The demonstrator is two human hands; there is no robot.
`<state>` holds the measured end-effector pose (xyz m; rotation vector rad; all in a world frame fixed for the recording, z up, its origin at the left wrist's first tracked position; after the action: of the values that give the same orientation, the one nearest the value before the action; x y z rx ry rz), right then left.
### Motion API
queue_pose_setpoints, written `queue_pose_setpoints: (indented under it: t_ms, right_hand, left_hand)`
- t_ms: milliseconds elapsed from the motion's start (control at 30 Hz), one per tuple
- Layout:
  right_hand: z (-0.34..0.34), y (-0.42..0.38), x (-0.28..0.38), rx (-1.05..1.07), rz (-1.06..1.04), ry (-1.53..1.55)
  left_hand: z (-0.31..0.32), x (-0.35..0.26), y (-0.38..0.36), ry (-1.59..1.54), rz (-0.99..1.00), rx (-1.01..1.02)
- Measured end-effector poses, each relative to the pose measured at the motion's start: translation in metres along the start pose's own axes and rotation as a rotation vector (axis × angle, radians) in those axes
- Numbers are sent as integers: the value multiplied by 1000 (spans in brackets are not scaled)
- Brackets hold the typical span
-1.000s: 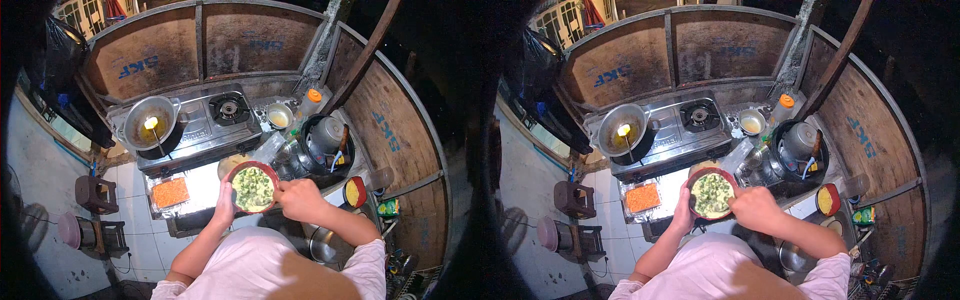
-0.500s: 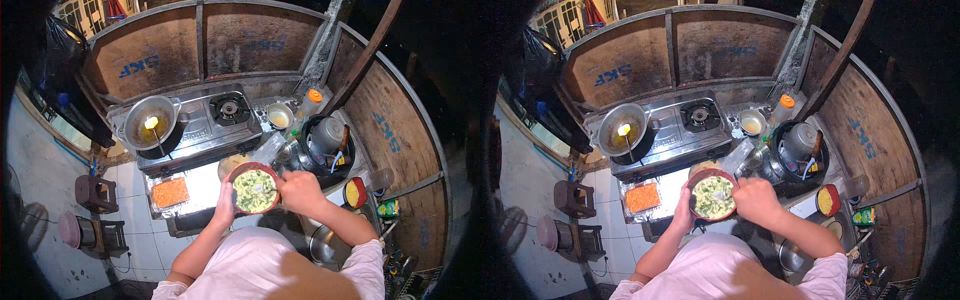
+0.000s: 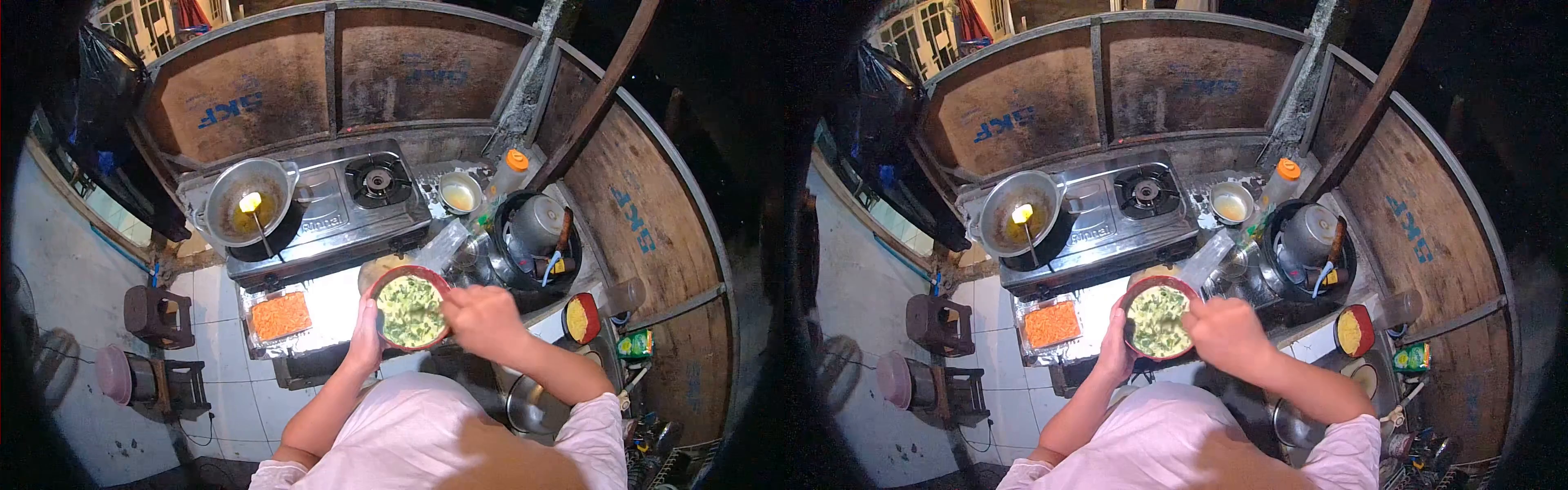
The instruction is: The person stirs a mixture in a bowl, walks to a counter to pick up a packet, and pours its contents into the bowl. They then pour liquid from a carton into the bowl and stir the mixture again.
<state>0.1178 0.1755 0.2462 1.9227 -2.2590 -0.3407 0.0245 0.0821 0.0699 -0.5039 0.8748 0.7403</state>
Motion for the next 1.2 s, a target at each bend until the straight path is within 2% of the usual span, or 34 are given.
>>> queue_pose_setpoints:
  t_ms: [67,200,367,433,500,633,700,767,833,900,967,1033,1133,1200]
  right_hand:
    - [-9,3,-15,-61,100,-23]
    - [20,9,-16,-70,178,-95]
    - [12,9,0,-52,64,57]
    - [2,13,-22,-71,188,29]
    - [15,18,-28,-97,223,-5]
    - [25,23,-9,-117,66,158]
    - [21,20,-6,-5,-27,130]
    - [16,23,-17,-55,-10,160]
    - [11,28,-27,-125,102,43]
    - [18,27,-21,-146,103,59]
    - [24,21,2,-60,-102,167]
    - [20,16,-1,-9,-106,146]
    - [7,22,-19,-101,-5,3]
    - [18,17,-20,-90,21,-63]
  left_hand:
    - [3,-5,-3,-14,-10,2]
    - [7,-3,-2,-19,0,36]
    - [3,5,-1,-23,-21,46]
    - [1,10,-1,-51,-33,39]
    - [1,13,2,-21,41,108]
    - [8,5,-2,-31,-35,54]
    - [6,2,-3,-16,-18,54]
    - [3,7,-2,-29,-1,80]
    - [11,4,-1,-42,19,116]
    - [16,2,-6,-57,-34,97]
    - [18,-5,-5,-48,-29,100]
    - [16,-5,-6,-42,-29,98]
    - [9,4,-3,-19,3,116]
    - [5,6,0,31,15,91]
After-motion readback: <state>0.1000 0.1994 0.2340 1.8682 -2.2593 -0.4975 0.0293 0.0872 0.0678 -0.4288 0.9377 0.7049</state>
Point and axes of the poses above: each hand's wrist, its own y-axis towards the middle knuckle, its own z-axis out of the palm, x = y × z, the point moved 9 cm from there along y, towards the middle knuckle, and after that the axes turned 13 degrees about z, right-handed, at the moved point
